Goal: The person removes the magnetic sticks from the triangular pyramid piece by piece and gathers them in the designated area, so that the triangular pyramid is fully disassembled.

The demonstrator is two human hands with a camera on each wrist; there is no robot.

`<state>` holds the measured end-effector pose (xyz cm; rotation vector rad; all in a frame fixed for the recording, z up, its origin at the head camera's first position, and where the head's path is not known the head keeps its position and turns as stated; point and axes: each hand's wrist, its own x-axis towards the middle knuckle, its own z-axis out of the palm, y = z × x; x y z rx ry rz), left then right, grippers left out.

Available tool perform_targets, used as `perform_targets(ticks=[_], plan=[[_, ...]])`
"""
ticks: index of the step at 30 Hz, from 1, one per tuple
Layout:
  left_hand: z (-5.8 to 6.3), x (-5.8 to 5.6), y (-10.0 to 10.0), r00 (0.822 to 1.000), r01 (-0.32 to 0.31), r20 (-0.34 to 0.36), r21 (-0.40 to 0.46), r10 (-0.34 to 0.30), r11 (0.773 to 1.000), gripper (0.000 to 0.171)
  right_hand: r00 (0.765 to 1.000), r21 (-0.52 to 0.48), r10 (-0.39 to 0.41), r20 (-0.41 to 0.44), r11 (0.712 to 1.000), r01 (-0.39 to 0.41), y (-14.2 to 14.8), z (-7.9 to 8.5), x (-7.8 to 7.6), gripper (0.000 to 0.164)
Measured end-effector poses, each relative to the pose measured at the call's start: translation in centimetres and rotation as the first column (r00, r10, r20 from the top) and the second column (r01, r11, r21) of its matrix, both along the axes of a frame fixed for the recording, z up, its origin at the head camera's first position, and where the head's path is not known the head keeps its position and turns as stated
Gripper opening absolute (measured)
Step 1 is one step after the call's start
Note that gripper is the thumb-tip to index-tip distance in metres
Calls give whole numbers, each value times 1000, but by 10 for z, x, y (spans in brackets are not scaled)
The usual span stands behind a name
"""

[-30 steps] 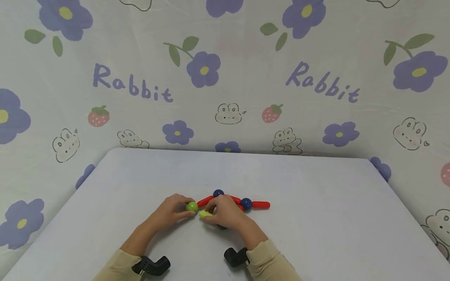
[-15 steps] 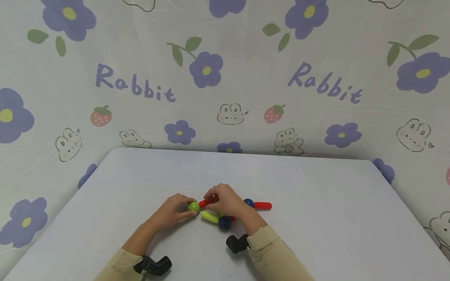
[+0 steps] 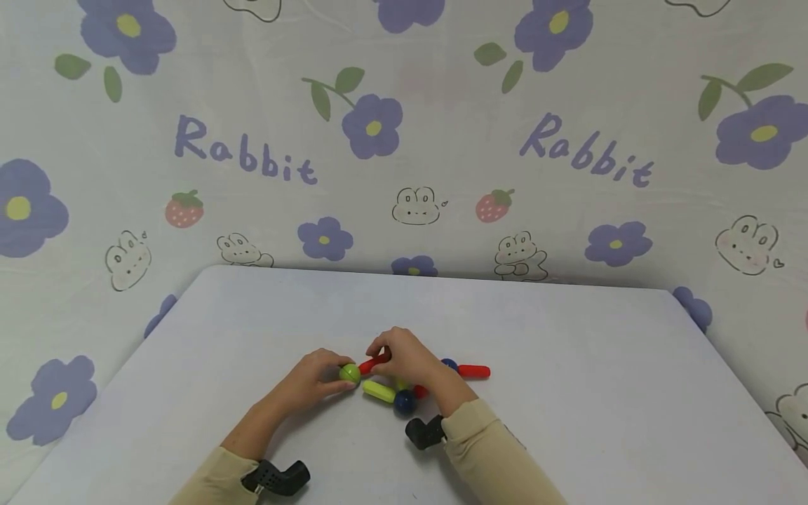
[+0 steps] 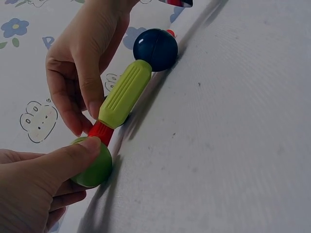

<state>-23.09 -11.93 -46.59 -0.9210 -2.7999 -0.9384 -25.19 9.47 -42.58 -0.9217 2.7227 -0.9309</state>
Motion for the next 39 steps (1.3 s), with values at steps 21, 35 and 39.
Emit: perform_targets(ticks=[21,35,39], plan=[[3,-2,7,999,32,-17,-29,-33,999,32,1000,41,20,11,999,-21,2,-3,-5,15],[4,-2,7,999,35,-4,-46,-36,998,33,1000,38,14,9,999,-15,3,-3,-2,15],[4,-1,7,999,37,-10,-45,-38,998,32,999,36,32,-13,999,-31,4,-5,-3,15]])
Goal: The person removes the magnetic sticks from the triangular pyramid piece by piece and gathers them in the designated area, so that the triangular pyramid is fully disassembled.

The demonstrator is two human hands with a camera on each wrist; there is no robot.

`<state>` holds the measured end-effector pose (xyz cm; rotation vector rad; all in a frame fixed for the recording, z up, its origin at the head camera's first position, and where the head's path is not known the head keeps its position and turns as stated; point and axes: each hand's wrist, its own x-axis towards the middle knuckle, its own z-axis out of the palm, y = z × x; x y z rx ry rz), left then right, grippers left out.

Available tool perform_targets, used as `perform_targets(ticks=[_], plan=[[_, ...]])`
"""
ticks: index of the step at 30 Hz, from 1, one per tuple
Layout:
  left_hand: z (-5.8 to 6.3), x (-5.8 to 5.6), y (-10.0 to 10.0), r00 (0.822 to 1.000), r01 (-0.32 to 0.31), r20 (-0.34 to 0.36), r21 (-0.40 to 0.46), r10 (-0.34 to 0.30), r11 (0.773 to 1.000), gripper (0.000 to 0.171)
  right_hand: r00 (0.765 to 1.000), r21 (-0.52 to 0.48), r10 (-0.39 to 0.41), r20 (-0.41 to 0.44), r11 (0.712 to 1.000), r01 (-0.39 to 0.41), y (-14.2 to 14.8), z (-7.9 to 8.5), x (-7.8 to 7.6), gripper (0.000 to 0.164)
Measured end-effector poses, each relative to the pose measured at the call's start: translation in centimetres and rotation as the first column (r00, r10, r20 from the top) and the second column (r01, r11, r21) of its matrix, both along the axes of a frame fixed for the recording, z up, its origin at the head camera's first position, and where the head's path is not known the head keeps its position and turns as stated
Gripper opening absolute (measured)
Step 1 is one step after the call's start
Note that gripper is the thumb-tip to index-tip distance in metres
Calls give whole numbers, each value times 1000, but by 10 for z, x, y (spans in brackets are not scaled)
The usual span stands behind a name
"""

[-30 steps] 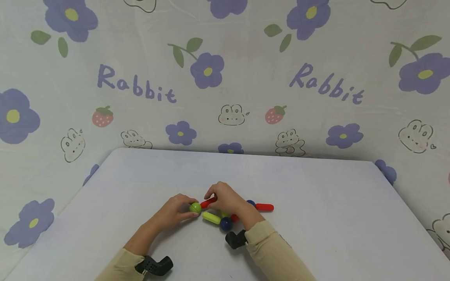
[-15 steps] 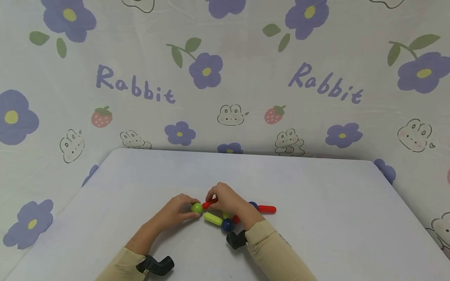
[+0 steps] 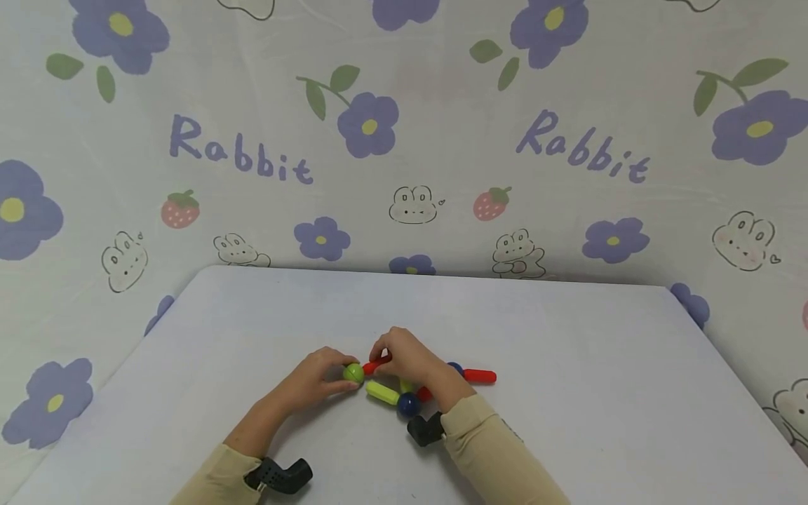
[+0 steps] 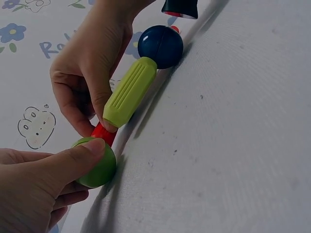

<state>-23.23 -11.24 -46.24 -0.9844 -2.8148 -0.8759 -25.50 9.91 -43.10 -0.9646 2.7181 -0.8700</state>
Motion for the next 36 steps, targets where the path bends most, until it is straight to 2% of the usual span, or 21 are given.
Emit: perform_targets(ticks=[6,19,22,24,27,29,36], plan=[[1,0,-1,1000,7,8,5,-7,1000,33,1000,-3,27,-13,1000,-27,3,-2,-2,15],[-1,-2,-7,1000,4,26,40,-5,999,34,999,-26,40,23,999,-39,4,-6,-4,17],[-1,-4,-9,1000,19,-4,25,-19,1000,34,999,-21,39,22,999,-39,5,-7,-4,17],[-1,-5,-13,1000,-3,-28,13,3,1000,32,999,-16,16,30,1000,-15,7,-8,-4,16],[0,-5,-21,996,-69,-55,11,70,998,32,999,-6,-19,34,1000,20,11,-7,-4,15],[1,-5,-24,994,-101,-46,29,102,994,33,999,-7,-36,39,999,37,13,-7,-3,16],[7,-5,-21,998,-54,-30,33,55,998,35,999,-7,-35,27,999,35,13,-6,-3,15]])
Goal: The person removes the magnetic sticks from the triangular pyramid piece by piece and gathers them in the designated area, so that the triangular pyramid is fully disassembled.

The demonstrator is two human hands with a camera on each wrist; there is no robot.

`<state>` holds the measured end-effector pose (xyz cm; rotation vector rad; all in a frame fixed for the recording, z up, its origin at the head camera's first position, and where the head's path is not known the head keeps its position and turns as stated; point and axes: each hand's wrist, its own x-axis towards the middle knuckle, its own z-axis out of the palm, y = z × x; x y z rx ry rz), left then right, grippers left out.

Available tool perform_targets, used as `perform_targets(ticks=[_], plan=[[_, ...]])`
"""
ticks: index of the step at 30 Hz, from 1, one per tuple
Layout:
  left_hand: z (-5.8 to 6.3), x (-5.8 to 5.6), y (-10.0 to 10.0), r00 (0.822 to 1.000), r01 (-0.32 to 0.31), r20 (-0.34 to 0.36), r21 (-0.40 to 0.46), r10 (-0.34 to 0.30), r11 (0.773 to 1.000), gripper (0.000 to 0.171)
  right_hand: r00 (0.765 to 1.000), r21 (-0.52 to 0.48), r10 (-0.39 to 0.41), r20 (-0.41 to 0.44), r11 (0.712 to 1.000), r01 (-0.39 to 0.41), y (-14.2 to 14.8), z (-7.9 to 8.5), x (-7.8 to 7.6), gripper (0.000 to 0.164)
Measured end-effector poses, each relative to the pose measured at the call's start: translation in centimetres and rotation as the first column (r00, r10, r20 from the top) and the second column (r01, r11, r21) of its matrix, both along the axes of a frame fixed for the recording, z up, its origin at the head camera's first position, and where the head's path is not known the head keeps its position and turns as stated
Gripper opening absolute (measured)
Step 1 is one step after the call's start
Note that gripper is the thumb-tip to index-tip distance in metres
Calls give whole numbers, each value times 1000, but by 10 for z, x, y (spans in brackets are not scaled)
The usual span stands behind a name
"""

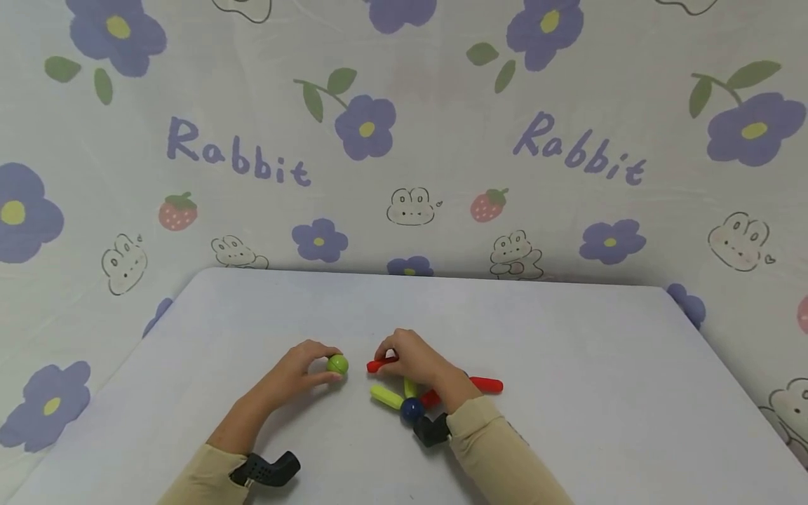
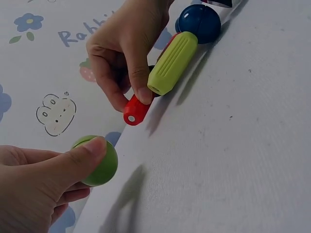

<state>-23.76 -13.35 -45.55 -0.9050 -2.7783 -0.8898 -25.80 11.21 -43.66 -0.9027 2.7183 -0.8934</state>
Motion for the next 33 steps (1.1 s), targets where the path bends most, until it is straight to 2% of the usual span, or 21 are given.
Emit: perform_targets(ticks=[8,12,14,19,23,26,30,33], plan=[[3,-4,5,1000,-21,-17,-21,21,1000,35,1000,-4,-2,-5,1000,1,3,2,2,15],[7,-13,7,998,-68,7,1,68,998,39,1000,-5,8,-14,1000,-8,3,3,3,16],[7,-22,8,994,-103,38,26,102,994,40,1000,-6,9,-13,1000,-9,3,4,3,16],[2,-50,4,969,-216,145,113,199,970,44,1000,-19,-3,8,1000,4,2,3,4,17],[2,-66,0,943,-290,219,176,249,941,45,1000,-32,-11,22,999,12,1,1,5,17],[2,-75,-1,930,-327,239,200,278,924,44,999,-37,-12,32,999,13,1,0,6,18],[1,-83,-3,926,-344,236,197,296,918,42,999,-39,-19,31,999,20,1,-1,6,18],[-2,-85,-6,919,-362,239,188,315,913,41,1000,-39,-13,20,999,13,1,-2,7,18]])
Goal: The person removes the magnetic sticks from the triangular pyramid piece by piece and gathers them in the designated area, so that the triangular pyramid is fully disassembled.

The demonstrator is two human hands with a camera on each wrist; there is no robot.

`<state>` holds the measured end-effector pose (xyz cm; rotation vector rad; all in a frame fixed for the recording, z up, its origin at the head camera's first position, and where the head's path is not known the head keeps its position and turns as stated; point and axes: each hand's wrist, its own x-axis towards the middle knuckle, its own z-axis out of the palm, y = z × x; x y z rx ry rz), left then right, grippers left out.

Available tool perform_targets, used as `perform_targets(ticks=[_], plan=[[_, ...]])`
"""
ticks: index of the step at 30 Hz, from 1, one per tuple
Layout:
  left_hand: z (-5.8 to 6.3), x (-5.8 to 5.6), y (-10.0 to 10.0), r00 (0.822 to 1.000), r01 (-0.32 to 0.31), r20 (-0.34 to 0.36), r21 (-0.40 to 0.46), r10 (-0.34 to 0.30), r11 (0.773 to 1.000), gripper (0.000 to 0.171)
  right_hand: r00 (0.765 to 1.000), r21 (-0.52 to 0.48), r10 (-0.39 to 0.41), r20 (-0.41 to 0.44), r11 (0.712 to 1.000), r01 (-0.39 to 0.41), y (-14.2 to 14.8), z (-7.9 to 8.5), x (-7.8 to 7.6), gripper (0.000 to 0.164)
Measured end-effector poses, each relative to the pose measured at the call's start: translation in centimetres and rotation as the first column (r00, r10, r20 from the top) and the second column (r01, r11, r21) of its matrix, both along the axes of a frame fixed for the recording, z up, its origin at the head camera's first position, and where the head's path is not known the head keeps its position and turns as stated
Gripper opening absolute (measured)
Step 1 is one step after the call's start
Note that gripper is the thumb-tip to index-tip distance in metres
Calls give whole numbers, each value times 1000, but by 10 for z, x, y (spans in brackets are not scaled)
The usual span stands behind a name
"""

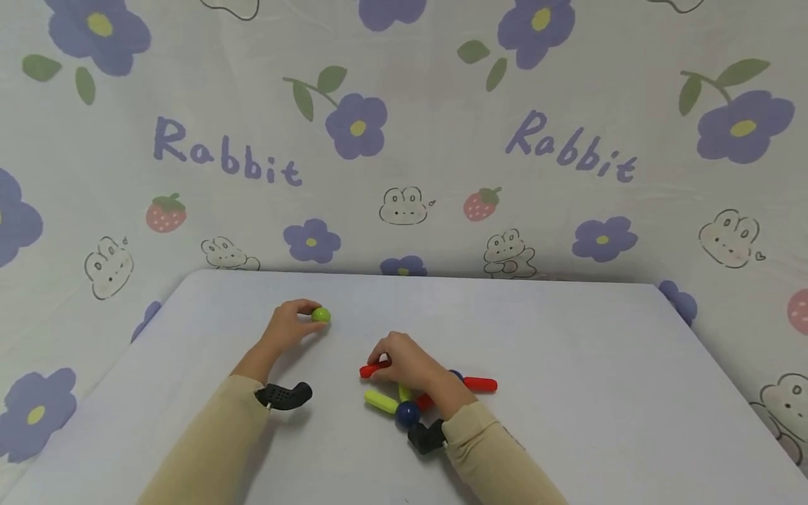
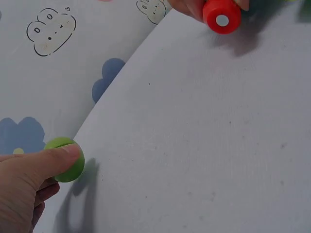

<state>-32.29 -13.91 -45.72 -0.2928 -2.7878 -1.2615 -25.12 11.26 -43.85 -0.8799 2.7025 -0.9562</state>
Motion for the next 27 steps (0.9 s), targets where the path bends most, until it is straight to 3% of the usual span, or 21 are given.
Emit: perform_targets(ticks=[27], plan=[[-3,-1,-2,1000,20,11,-25,-20,999,44,1000,13,-10,10,1000,10,0,1,-1,17]])
